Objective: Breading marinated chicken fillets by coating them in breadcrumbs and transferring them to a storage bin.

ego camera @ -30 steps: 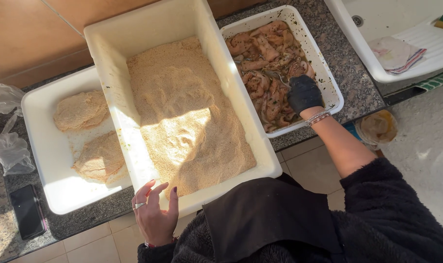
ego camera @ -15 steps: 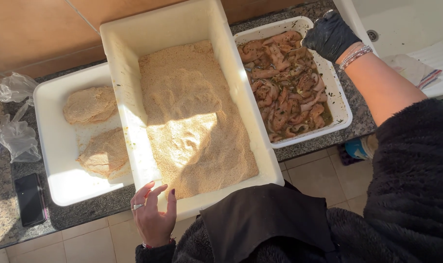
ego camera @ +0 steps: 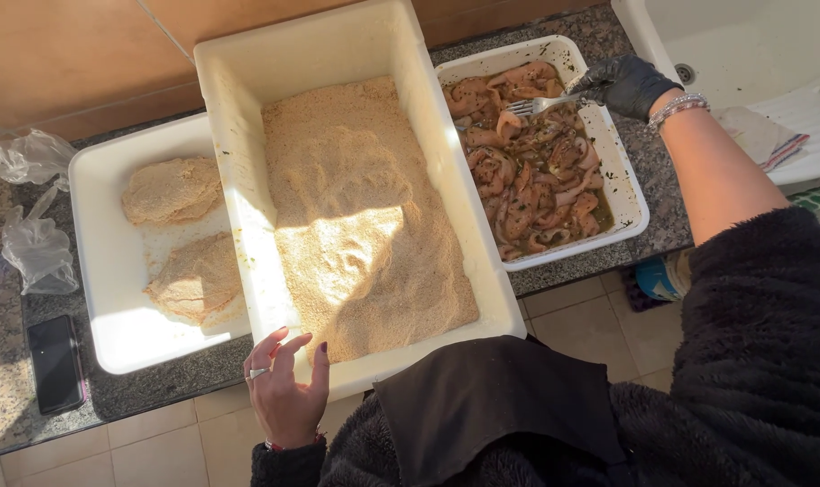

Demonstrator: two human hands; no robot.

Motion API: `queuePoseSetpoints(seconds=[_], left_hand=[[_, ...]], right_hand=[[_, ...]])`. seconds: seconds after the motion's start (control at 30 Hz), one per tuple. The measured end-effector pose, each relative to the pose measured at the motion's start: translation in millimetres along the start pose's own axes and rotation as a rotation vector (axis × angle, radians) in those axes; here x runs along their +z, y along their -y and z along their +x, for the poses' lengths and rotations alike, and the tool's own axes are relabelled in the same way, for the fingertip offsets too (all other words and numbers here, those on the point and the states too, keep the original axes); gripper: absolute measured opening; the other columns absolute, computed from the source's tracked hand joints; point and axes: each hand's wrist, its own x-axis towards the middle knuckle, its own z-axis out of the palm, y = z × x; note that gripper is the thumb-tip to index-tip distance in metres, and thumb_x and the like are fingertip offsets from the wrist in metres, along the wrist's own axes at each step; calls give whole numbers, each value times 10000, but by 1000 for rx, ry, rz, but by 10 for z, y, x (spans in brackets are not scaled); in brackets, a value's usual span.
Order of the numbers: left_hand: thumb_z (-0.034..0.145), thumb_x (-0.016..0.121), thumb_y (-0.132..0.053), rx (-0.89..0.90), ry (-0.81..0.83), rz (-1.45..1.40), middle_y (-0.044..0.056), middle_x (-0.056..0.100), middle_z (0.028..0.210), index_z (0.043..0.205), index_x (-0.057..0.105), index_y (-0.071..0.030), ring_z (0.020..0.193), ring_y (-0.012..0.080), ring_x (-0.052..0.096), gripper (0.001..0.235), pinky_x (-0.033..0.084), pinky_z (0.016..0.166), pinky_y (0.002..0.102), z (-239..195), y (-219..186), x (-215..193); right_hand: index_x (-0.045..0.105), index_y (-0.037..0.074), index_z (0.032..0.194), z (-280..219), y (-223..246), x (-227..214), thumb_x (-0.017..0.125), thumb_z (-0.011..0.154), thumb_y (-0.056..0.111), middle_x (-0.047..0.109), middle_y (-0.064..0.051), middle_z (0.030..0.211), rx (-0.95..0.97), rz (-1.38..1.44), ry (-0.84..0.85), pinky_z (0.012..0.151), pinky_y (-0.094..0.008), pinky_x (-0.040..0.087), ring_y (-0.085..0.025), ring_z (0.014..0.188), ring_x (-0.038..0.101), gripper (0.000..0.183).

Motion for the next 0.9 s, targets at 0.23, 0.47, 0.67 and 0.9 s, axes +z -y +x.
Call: queuePoseSetpoints(seconds=[0.23, 0.47, 0.67, 0.9], left_hand=[[795, 831, -253, 26, 35, -34, 82, 616, 1227, 1016, 742, -124, 1121, 296, 593, 271, 515, 962, 431, -12, 34, -32], [811, 826, -261, 74, 43, -74, 81, 609, 1238, 1015, 736, -110, 1125, 300, 578, 269, 520, 945, 431, 8, 34, -84], [838, 816, -278, 125, 60, -97, 103, 594, 1250, 1032, 718, -98, 1157, 316, 575, 282, 521, 948, 436, 2, 83, -96], [837, 809, -278, 139, 44, -116, 118, 588, 1250, 1037, 716, -99, 1164, 318, 572, 285, 517, 960, 455, -4, 130, -93]], right_hand=[[776, 104, 1196, -331, 16, -221, 781, 999, 194, 762, -121, 1126, -162, 298, -272, 920, -399, 587, -240, 1028, 706, 216], [757, 69, 1214, -826, 377, -673, 733, 1036, 75, 758, -110, 1163, -195, 450, -359, 931, -347, 593, -176, 1057, 716, 180], [751, 54, 1263, -1061, 522, -580, 765, 1047, 70, 755, -131, 1185, -182, 433, -435, 913, -341, 585, -173, 1058, 708, 217], [733, -12, 1128, -1450, 1192, -1275, 761, 1085, 90, 744, -192, 1035, -220, 90, -533, 847, -385, 565, -286, 933, 704, 114]])
